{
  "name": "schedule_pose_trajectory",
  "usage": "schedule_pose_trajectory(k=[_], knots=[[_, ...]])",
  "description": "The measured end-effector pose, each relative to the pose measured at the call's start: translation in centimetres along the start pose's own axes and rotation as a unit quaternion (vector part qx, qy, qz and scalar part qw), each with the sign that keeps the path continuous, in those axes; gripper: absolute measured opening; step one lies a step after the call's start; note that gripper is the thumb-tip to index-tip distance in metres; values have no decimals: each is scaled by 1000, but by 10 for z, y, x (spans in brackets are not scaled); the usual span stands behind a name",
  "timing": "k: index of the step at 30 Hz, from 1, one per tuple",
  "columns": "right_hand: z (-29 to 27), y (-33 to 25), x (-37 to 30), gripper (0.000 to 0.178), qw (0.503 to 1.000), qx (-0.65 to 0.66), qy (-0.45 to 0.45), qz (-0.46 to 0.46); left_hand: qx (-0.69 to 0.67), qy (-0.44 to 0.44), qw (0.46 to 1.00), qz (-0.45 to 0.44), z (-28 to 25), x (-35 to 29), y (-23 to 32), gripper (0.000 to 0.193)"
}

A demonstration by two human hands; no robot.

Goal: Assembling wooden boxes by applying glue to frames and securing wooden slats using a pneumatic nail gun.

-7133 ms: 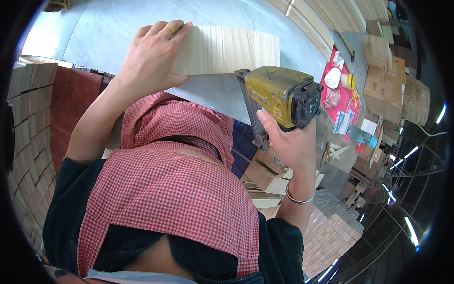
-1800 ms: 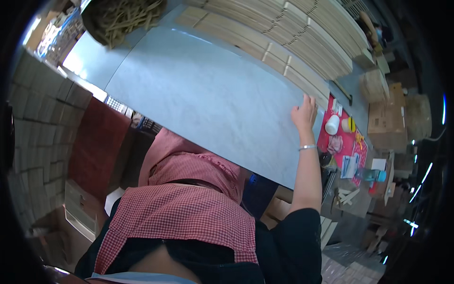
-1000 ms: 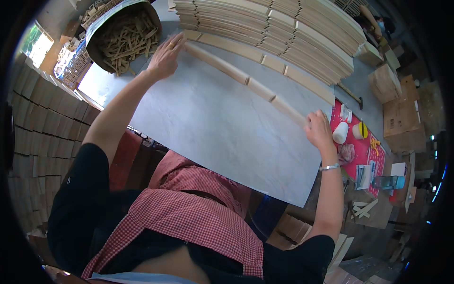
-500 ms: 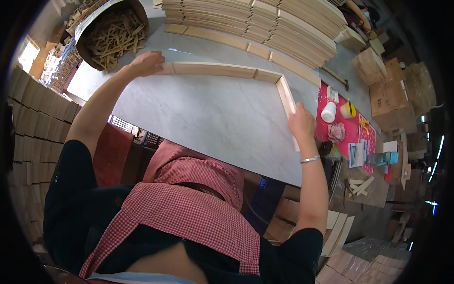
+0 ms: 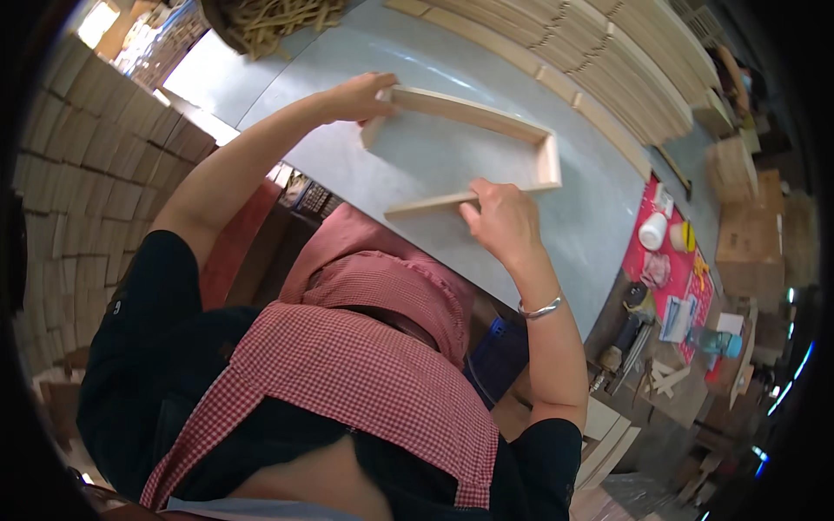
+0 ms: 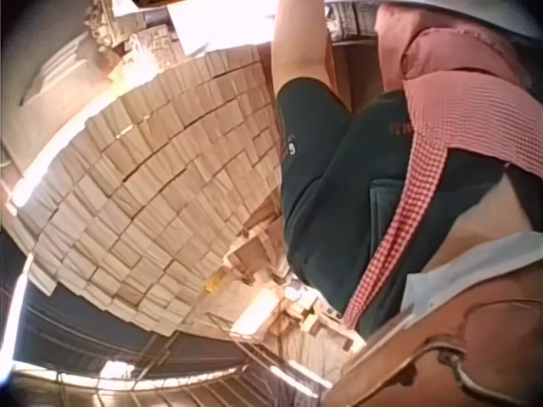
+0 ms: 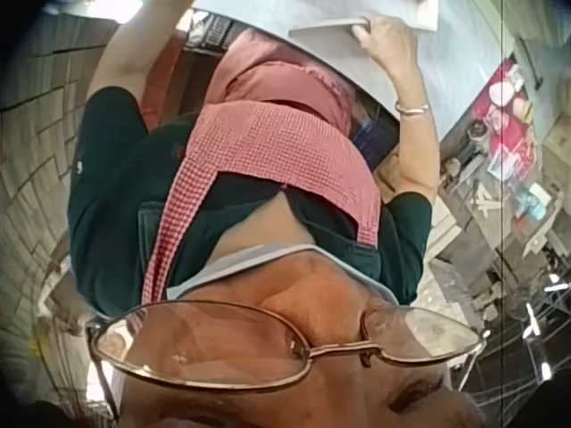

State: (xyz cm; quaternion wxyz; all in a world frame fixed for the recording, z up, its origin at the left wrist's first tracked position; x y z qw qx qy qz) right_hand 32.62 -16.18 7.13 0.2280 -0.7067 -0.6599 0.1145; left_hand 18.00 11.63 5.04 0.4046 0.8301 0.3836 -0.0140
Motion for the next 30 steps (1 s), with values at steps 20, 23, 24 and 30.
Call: schedule_pose_trajectory(k=[20,23,24,30], knots=[[38,0,27,20,986,-51,119,-103,-57,110,992,13,40,-10,-15,53],[39,-1,27,21,986,-67,123,-91,-67,109,992,6,44,-10,-17,62],[38,-1,27,21,986,-67,123,-92,-68,110,992,5,41,-13,-19,62],[37,-3,26,21,987,-81,106,-89,-211,-91,967,110,26,-43,-40,85]])
Point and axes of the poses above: each hand's wrist, its own x-axis towards the middle knuckle, its own z-axis out of the palm, y = z × x, the point moved 1 cm from there along x, towards the middle knuckle, and after that the axes turned 10 degrees about -z, right-handed, at the moved point
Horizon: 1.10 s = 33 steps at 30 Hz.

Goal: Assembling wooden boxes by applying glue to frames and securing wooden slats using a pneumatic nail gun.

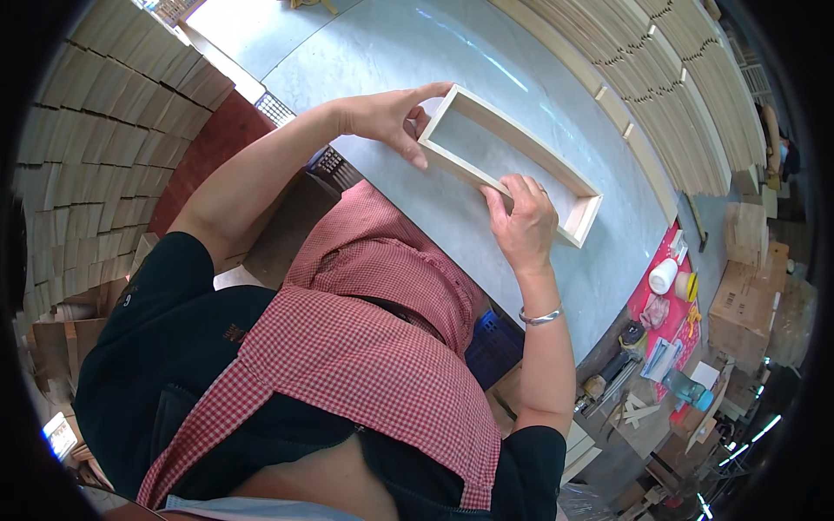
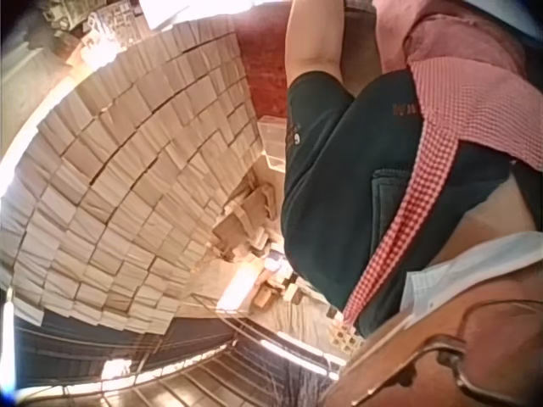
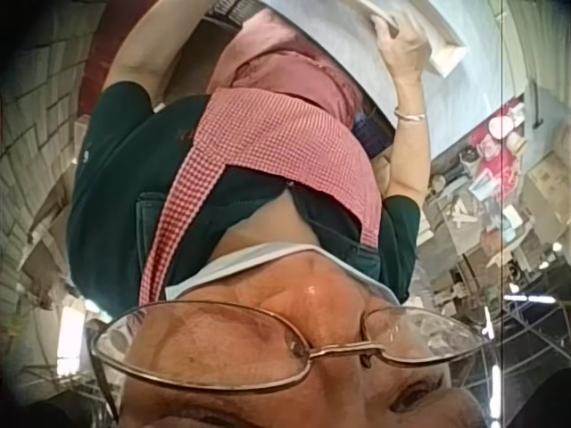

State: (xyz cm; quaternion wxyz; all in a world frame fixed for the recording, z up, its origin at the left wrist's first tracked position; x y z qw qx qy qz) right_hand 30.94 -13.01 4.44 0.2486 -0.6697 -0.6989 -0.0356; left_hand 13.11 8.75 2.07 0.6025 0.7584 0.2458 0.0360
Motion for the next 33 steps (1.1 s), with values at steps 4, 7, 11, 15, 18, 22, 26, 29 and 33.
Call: schedule_pose_trajectory(k=[4,7,11,15,18,22,26,29,33], knots=[[0,-2,1,20,1000,1,-18,17,116,7,993,34,-1,-2,1,101],[1,-1,3,22,1000,24,-11,1,107,16,994,24,-2,0,0,103],[10,-29,33,32,996,43,16,-73,100,19,995,24,-6,1,0,103],[29,-46,48,51,987,50,10,-149,74,0,996,42,-4,2,2,101],[38,-40,47,48,986,62,6,-154,65,32,993,95,1,9,-13,105],[34,-44,49,47,986,72,-14,-151,66,14,994,88,2,5,-17,106],[29,-47,54,40,985,73,-18,-155,80,36,991,98,8,5,-16,104],[21,-54,87,33,984,129,-44,-118,27,66,988,138,4,4,-20,85],[50,-60,196,29,967,144,-39,-205,92,-72,983,142,10,16,-37,63]])
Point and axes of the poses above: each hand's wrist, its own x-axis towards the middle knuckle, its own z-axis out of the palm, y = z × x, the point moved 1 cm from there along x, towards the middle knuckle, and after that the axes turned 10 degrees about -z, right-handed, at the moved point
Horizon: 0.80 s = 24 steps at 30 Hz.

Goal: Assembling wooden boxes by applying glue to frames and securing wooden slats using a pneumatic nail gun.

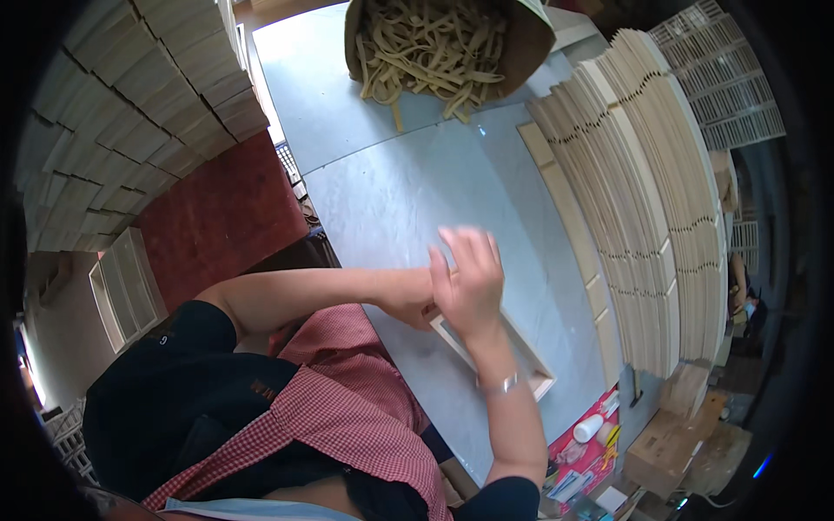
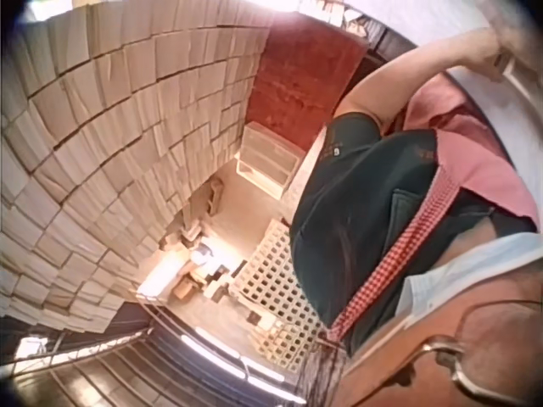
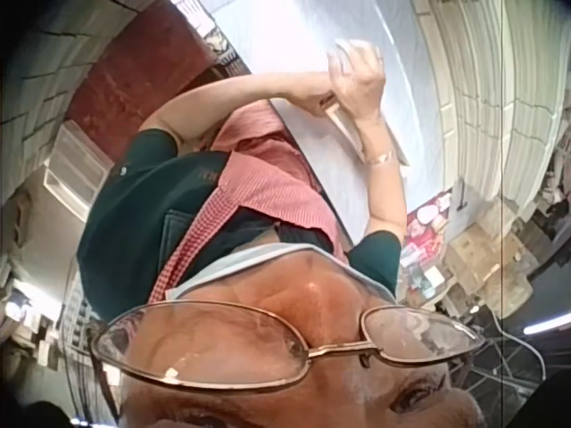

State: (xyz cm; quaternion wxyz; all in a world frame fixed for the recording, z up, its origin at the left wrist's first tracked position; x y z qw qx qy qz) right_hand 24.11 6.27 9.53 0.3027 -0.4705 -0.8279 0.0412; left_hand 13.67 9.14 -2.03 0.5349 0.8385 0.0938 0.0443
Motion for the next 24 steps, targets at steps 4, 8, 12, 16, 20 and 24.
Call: schedule_pose_trajectory(k=[4,8,12,16,20,24], knots=[[85,70,99,30,1000,-26,4,1,-28,88,996,-1,-10,-5,27,46],[139,100,148,35,993,-16,-59,104,-31,-19,997,-66,-9,2,20,40],[129,133,115,23,990,-45,-70,112,-30,84,995,-39,1,7,16,80],[49,102,62,14,984,19,-44,171,-22,106,993,-49,8,1,14,99],[-38,84,-16,15,971,24,155,182,-26,90,995,-33,12,-12,22,105],[-85,74,-89,16,944,30,194,265,-79,23,996,-19,16,-13,33,94]])
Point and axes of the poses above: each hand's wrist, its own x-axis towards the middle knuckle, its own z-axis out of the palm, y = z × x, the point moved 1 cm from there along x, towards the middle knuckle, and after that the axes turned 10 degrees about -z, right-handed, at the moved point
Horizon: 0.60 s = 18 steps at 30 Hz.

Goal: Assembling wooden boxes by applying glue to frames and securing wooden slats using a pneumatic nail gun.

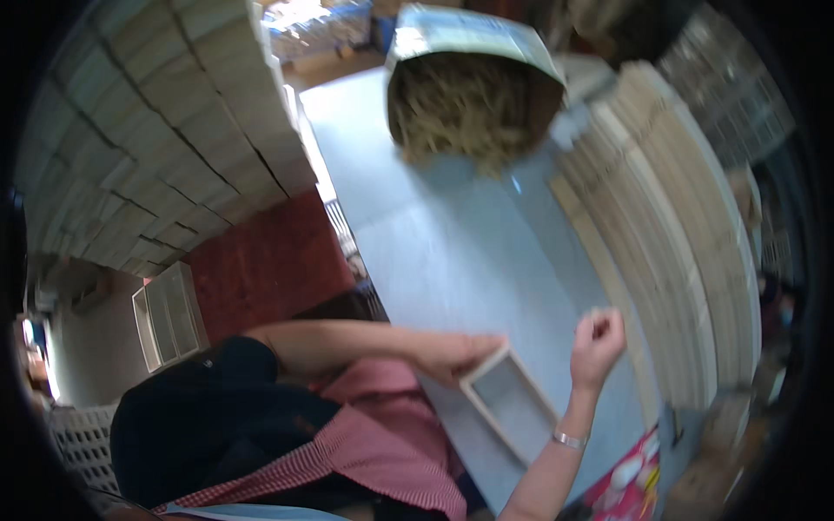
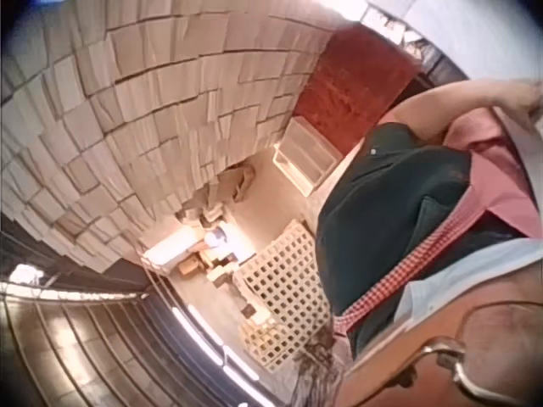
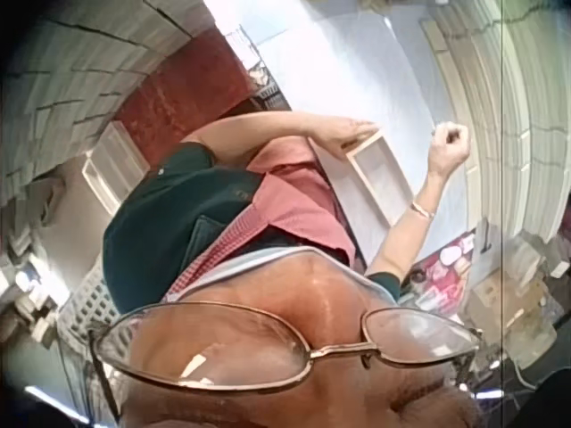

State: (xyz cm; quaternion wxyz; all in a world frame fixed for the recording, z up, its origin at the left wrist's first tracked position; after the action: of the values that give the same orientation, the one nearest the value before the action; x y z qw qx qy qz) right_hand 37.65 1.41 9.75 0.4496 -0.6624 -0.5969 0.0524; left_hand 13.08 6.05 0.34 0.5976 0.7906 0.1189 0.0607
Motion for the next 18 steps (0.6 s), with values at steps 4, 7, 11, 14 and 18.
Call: schedule_pose_trajectory(k=[4,7,11,14,18], knots=[[15,-22,-21,13,986,44,-151,46,78,15,993,-85,-15,-8,5,105],[19,-31,-48,12,976,27,-200,81,31,15,996,-86,-7,-6,-3,122],[25,-39,-60,12,971,45,-232,35,73,37,995,-50,-6,-3,-3,130],[34,-39,-56,13,982,31,-181,31,76,47,995,-45,-3,-5,-4,130],[39,-43,-58,13,985,14,-169,17,77,45,994,-67,-3,-6,3,128]])
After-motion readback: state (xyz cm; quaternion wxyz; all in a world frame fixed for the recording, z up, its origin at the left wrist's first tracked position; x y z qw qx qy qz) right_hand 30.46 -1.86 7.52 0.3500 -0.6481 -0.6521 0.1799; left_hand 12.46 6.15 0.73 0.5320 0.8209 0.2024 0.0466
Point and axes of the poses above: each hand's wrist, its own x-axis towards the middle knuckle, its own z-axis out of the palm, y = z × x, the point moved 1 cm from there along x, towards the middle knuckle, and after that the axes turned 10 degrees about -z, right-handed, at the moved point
